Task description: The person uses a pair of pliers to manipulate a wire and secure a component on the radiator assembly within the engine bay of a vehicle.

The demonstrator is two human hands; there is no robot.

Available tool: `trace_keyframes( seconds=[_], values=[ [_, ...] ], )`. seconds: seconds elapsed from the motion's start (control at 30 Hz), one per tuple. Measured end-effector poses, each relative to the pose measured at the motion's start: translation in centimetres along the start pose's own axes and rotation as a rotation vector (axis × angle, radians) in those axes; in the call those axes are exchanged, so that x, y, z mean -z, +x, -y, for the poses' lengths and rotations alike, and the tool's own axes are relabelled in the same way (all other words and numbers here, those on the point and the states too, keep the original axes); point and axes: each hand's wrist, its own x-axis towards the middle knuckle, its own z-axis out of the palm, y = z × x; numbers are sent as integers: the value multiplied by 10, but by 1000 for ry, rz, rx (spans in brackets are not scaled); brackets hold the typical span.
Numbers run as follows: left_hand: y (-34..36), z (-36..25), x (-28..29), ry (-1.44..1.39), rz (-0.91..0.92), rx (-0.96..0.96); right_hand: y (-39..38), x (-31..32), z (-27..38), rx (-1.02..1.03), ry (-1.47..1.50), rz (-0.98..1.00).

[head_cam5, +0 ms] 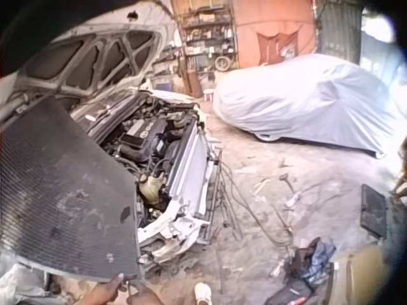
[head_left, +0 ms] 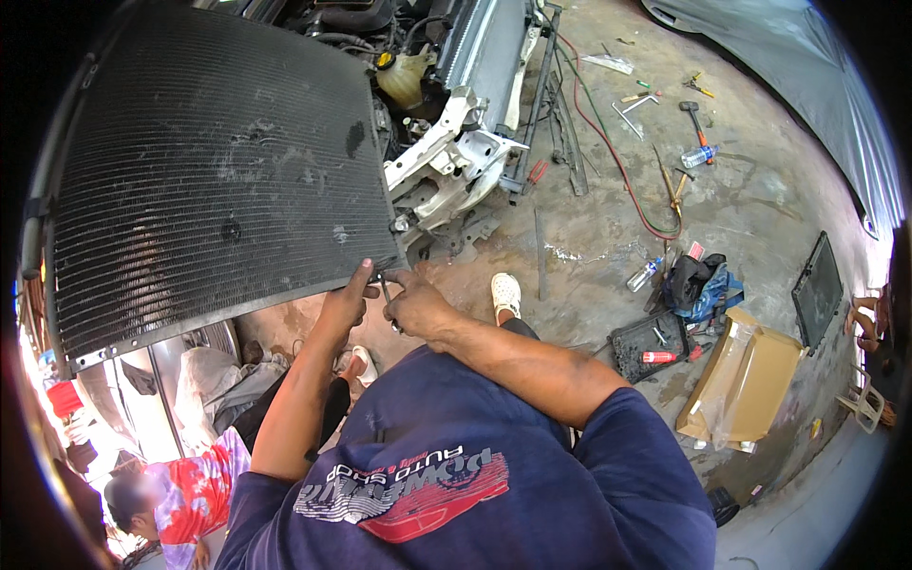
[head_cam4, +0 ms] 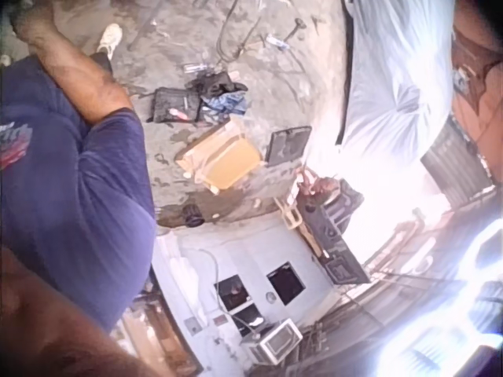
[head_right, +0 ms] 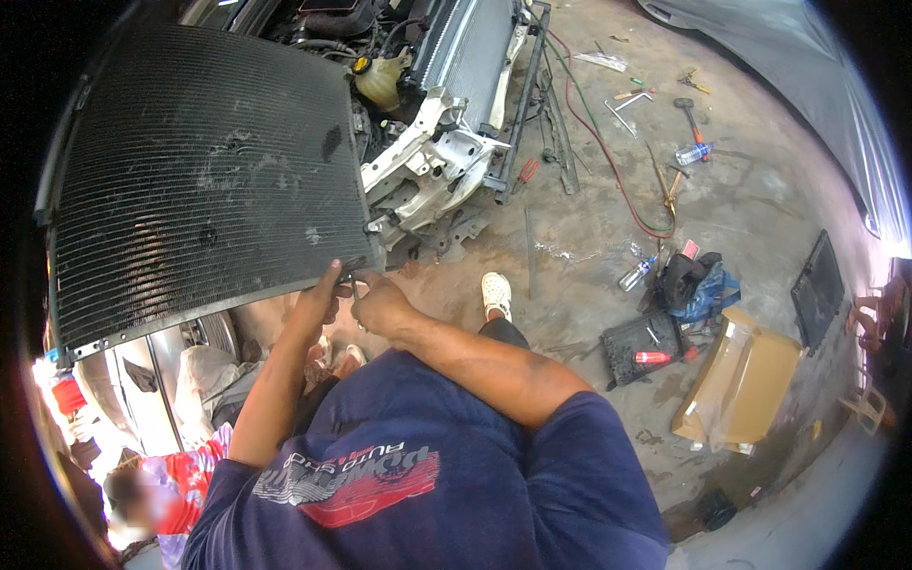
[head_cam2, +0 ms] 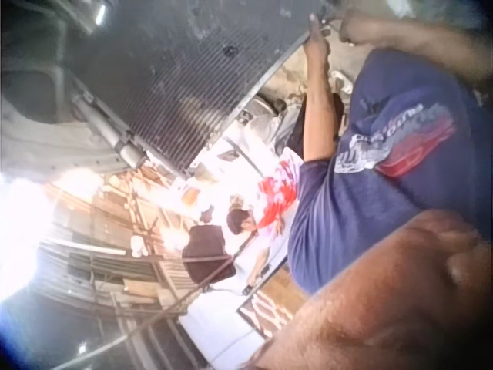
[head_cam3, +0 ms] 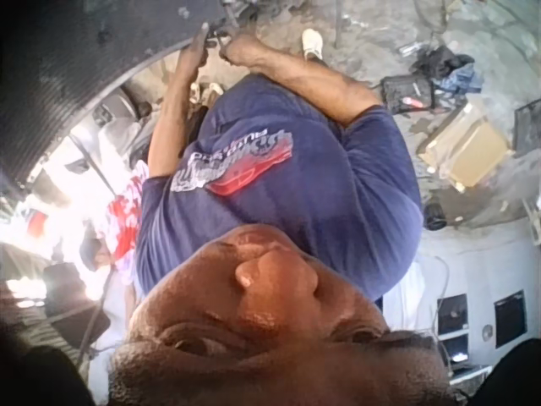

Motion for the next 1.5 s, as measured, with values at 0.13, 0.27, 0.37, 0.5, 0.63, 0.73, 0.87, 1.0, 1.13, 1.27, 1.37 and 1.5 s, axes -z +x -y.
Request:
trace_keyframes(
  seconds=[0.13, 0.27, 0.37, 0.5, 0.63, 0.73, 0.87, 1.0, 1.13, 1.27, 1.37, 1.5],
  values=[
    [0, 3, 0, 0, -2, 9, 4, -8, -1, 10, 15, -46],
    [1, 6, 0, -9, -3, -7, 22, 11, -36, 330, -477, -50],
    [-14, -11, -8, -11, -25, -8, 42, 61, -85, 681, -765, -154],
    [-18, -11, -6, -28, -25, -31, 58, 117, -101, 551, -863, -141],
    [-11, -2, -3, -18, -29, -11, 46, 91, -80, 334, -502, 37],
    [-7, -3, -4, -6, -28, 0, 39, 69, -50, 39, -152, 248],
    [-4, 0, -1, -30, -14, 26, 37, 44, -39, -145, 227, 383],
    [-4, 0, -1, 26, -52, 7, 37, 25, -34, -191, 354, 386],
    [-3, -3, -4, 35, -66, 16, 30, 13, -24, -279, 510, 314],
    [-6, -6, -3, -1, -64, 67, 23, 7, -16, -285, 480, 322],
    [-4, -6, -10, -35, -113, 7, 24, 9, -22, -288, 546, 327],
    [3, 0, -5, -12, -136, 24, 29, 4, -26, -278, 631, 301]
  ],
)
